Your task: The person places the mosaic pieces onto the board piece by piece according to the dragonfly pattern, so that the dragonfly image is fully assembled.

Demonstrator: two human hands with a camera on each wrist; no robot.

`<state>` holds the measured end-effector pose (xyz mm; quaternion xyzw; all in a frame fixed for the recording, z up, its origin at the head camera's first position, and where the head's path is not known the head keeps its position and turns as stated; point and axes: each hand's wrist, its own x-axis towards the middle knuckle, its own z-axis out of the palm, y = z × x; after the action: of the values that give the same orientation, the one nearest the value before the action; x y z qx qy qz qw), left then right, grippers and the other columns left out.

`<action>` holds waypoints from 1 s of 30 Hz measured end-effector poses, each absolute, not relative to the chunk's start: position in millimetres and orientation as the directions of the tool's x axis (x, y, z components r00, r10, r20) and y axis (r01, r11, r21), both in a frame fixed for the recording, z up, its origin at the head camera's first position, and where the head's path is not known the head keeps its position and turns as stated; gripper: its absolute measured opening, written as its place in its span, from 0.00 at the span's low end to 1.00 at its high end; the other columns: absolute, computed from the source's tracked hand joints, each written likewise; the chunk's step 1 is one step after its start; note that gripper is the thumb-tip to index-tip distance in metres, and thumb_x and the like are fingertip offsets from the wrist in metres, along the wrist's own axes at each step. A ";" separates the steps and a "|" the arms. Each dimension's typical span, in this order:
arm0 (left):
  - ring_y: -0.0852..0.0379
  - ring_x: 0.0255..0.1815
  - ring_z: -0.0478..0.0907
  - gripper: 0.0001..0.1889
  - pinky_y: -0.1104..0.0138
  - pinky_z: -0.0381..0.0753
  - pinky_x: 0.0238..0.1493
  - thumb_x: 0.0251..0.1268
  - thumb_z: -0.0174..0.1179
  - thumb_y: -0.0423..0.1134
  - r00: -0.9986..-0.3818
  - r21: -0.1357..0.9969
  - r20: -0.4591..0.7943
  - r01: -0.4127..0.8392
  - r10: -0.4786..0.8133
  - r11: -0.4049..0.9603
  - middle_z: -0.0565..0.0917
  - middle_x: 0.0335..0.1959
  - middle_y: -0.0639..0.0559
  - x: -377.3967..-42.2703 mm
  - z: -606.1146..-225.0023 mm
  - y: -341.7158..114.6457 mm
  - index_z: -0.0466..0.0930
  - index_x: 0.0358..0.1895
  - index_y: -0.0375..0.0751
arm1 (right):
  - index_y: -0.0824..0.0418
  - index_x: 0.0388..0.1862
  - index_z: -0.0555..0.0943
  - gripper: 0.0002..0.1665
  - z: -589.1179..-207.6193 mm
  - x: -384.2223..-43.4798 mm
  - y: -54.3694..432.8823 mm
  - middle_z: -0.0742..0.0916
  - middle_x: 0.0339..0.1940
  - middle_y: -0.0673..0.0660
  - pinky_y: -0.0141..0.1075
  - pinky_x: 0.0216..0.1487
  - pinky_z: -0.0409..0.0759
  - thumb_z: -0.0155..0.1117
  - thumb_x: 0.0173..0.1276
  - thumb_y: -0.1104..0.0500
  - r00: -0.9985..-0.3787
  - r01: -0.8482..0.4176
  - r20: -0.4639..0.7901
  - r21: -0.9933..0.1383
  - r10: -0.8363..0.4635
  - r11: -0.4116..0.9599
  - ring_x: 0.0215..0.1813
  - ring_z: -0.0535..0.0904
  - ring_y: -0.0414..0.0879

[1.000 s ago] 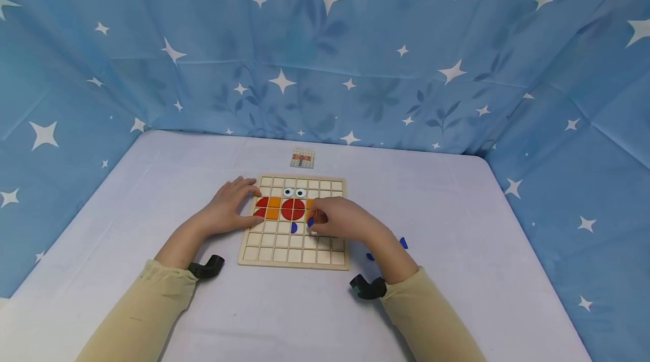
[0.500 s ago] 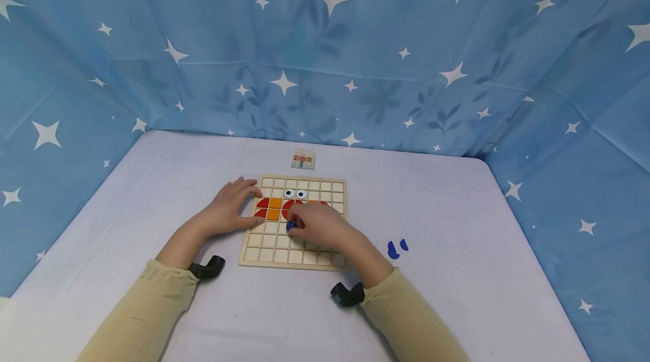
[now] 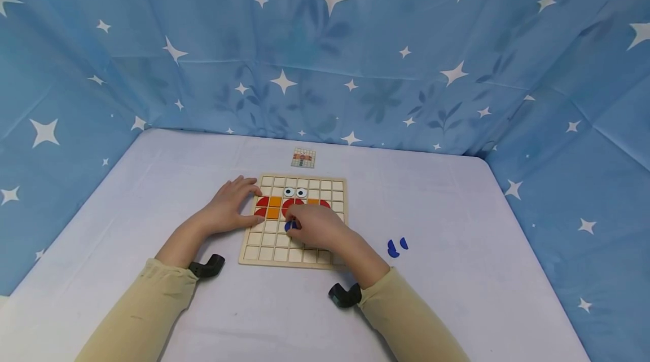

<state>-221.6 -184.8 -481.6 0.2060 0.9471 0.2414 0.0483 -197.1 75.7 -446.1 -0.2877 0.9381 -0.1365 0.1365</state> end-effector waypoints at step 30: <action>0.37 0.82 0.44 0.30 0.43 0.38 0.80 0.59 0.66 0.61 -0.911 0.481 0.001 0.363 0.413 0.798 0.59 0.77 0.44 -223.3 -483.2 -185.1 0.72 0.59 0.51 | 0.50 0.42 0.83 0.06 -421.4 -198.4 109.5 0.81 0.28 0.42 0.34 0.34 0.75 0.65 0.70 0.51 -0.793 -0.553 -0.036 -0.376 -0.609 0.743 0.31 0.74 0.39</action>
<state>-223.3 -185.1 -483.2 0.2049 0.9468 0.2428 0.0521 -198.4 109.5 -421.4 -0.3123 0.9303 -0.1757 0.0786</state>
